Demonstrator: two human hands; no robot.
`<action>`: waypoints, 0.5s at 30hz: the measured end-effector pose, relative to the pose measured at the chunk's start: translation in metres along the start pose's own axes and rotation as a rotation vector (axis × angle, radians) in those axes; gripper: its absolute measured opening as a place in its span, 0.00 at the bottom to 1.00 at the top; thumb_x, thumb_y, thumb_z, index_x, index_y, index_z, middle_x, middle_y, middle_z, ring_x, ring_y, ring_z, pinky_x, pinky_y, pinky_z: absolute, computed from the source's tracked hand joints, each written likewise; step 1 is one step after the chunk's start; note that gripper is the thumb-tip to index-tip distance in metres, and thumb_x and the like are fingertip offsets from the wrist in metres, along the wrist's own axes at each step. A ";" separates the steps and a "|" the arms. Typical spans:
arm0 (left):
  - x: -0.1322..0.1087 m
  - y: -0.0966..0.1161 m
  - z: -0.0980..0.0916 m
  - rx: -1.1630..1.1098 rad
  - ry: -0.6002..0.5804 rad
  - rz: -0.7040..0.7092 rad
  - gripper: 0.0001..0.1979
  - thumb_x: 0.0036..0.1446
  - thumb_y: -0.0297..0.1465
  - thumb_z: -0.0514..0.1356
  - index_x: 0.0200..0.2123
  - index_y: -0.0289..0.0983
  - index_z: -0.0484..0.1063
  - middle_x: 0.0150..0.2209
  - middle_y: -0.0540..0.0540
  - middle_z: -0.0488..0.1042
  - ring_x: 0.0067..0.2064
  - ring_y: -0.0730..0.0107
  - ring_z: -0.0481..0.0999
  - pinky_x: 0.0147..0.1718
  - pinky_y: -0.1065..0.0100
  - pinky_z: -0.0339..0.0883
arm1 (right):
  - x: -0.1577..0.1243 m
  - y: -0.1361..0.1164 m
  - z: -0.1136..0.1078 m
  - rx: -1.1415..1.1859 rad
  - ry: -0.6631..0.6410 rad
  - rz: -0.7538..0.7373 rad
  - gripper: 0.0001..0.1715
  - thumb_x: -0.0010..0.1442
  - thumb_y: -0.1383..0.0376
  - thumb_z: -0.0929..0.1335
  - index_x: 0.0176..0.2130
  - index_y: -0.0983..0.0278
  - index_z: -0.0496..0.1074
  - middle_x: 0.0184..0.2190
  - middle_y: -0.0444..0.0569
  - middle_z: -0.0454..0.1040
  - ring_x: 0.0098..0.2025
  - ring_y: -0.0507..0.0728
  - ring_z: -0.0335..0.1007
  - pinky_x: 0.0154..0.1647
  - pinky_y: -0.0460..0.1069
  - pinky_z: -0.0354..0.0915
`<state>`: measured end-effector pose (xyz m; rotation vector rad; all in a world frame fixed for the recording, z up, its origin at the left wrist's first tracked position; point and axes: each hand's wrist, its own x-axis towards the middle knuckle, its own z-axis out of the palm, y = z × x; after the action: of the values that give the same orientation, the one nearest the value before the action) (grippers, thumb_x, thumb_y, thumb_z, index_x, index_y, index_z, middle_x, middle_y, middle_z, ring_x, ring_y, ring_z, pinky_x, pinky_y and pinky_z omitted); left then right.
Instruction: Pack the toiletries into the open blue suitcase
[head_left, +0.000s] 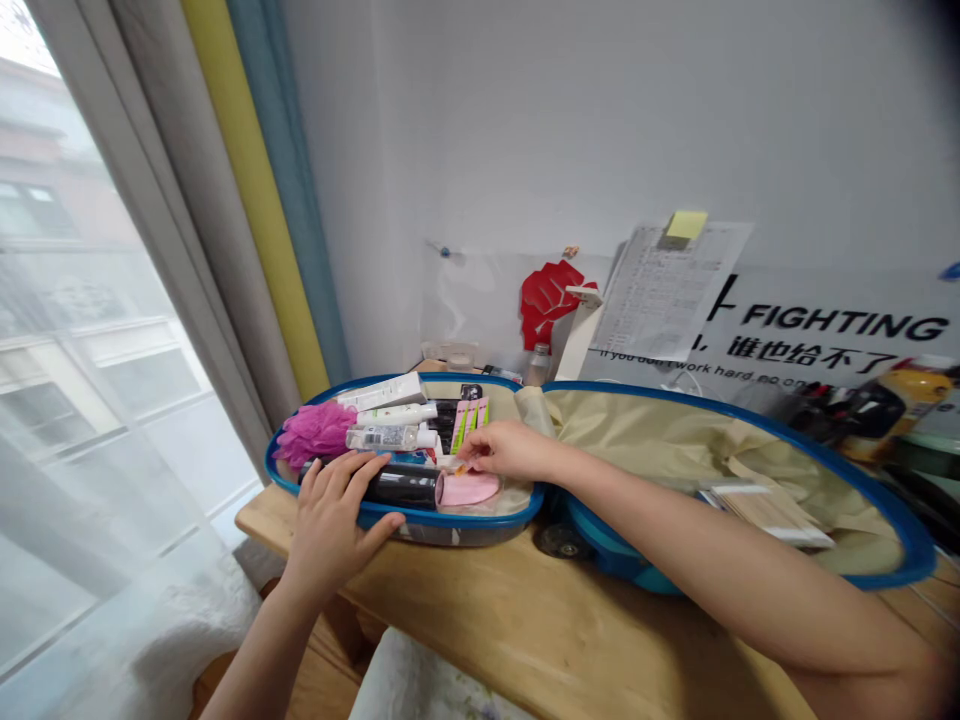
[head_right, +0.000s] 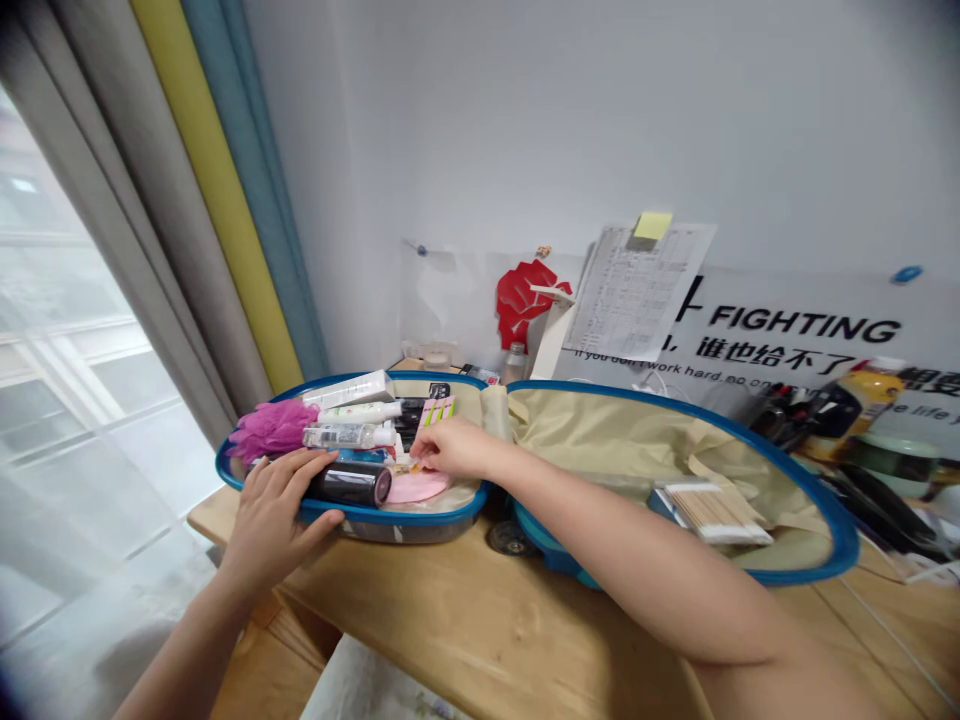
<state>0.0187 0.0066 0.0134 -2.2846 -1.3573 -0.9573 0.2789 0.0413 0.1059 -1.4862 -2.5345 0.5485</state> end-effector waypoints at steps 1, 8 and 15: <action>0.000 0.000 0.000 -0.001 0.000 0.001 0.25 0.55 0.44 0.56 0.55 0.41 0.66 0.53 0.40 0.71 0.54 0.51 0.67 0.58 0.47 0.50 | 0.001 0.001 0.001 -0.013 -0.001 -0.003 0.16 0.51 0.71 0.68 0.42 0.63 0.77 0.37 0.45 0.79 0.37 0.51 0.72 0.38 0.44 0.62; 0.000 0.000 0.000 -0.002 0.000 -0.007 0.25 0.55 0.43 0.56 0.55 0.41 0.65 0.53 0.40 0.71 0.55 0.51 0.66 0.58 0.47 0.49 | 0.003 0.004 0.005 -0.071 0.017 -0.015 0.20 0.49 0.71 0.69 0.43 0.63 0.77 0.34 0.45 0.78 0.32 0.51 0.70 0.34 0.44 0.60; 0.000 -0.001 0.001 -0.003 0.001 -0.001 0.26 0.55 0.43 0.56 0.56 0.41 0.65 0.53 0.40 0.70 0.54 0.51 0.67 0.58 0.46 0.50 | -0.003 -0.003 -0.012 -0.072 0.101 -0.008 0.15 0.51 0.71 0.69 0.40 0.61 0.78 0.37 0.44 0.79 0.35 0.51 0.71 0.37 0.45 0.62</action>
<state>0.0182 0.0072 0.0126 -2.2859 -1.3572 -0.9614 0.2819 0.0402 0.1178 -1.4866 -2.5061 0.3752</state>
